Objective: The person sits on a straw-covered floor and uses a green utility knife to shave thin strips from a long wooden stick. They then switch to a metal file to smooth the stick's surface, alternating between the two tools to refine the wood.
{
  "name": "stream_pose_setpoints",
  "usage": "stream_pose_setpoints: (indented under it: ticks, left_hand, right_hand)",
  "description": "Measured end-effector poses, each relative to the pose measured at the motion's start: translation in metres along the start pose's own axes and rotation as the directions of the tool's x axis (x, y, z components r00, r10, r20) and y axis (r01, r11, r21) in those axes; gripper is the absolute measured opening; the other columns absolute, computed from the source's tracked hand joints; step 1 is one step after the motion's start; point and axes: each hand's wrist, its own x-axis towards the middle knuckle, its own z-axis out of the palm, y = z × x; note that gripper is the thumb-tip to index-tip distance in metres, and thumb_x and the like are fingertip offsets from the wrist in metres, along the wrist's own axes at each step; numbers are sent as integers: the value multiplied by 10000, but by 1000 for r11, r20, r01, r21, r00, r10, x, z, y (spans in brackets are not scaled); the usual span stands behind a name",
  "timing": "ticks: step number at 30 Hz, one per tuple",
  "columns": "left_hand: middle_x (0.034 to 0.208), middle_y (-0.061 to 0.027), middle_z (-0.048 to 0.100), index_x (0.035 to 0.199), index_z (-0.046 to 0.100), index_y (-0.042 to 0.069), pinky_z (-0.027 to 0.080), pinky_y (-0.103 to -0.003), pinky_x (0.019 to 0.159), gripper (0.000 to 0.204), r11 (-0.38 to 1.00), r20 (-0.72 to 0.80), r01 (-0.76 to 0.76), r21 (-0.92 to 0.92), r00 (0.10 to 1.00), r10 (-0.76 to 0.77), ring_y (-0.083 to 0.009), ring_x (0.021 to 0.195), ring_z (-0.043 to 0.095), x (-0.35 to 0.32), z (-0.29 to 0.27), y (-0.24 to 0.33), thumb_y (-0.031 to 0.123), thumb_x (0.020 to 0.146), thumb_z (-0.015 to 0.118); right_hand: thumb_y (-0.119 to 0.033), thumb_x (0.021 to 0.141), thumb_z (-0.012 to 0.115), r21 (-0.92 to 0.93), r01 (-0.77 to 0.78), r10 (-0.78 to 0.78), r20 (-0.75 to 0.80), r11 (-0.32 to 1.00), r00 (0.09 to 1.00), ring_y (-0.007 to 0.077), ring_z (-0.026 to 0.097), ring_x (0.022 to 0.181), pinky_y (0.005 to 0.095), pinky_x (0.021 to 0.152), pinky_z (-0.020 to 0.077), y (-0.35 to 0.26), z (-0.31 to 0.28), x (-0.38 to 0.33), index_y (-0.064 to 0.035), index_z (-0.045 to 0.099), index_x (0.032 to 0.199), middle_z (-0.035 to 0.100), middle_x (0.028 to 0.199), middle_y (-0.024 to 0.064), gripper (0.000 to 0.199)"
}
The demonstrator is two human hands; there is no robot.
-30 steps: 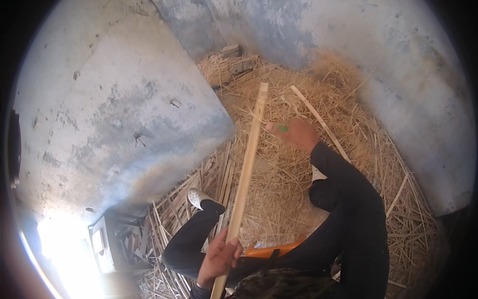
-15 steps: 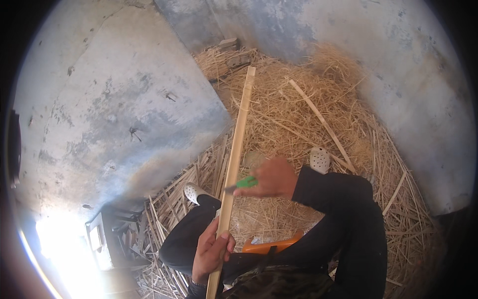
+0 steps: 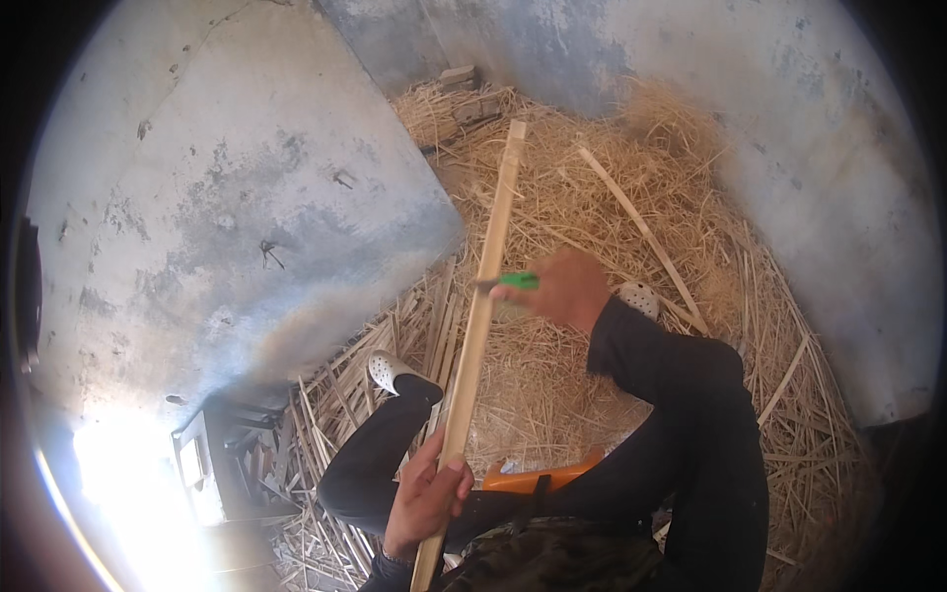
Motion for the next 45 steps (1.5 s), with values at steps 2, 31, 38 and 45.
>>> stream_pose_setpoints:
  ticks: [2, 31, 38, 45]
  left_hand:
    - [684, 14, 480, 1486, 283, 44, 379, -177, 485, 507, 1000, 35, 0, 0, 999, 0, -42, 531, 433, 3, 1, -2, 150, 1013, 433]
    - [678, -46, 543, 1426, 397, 5, 464, -258, 628, 509, 853, -131, -23, 521, 986, 106, -96, 633, 539, 2, 3, -3, 62, 925, 466]
    - [587, -199, 550, 1379, 443, -5, 455, -390, 518, 502, 724, -118, -206, 658, 922, 370, -358, 519, 596, 4, 2, -12, 75, 892, 534]
    - [592, -201, 556, 1344, 467, -28, 462, -405, 517, 478, 631, -126, -152, 761, 920, 372, -368, 529, 603, 5, 1, -2, 59, 880, 543]
  right_hand:
    - [-818, 798, 439, 12, -79, 78, 41, 997, 996, 188, 467, 350, 358, 360, 361, 9, -3, 0, -103, 585, 519, 431, 410, 34, 782]
    - [-857, 800, 344, -2, -173, 167, 287, 985, 943, 257, 538, 405, 443, 417, 419, -1, 12, -5, -72, 497, 458, 415, 397, 86, 870]
    - [-883, 763, 357, 67, -200, 177, 250, 978, 952, 233, 555, 404, 399, 423, 443, 4, 18, 0, -90, 712, 643, 486, 411, 81, 877]
    - [-861, 805, 314, 121, 31, -47, 136, 992, 990, 174, 448, 362, 368, 376, 359, -23, 36, -27, -97, 614, 540, 389, 392, 33, 862]
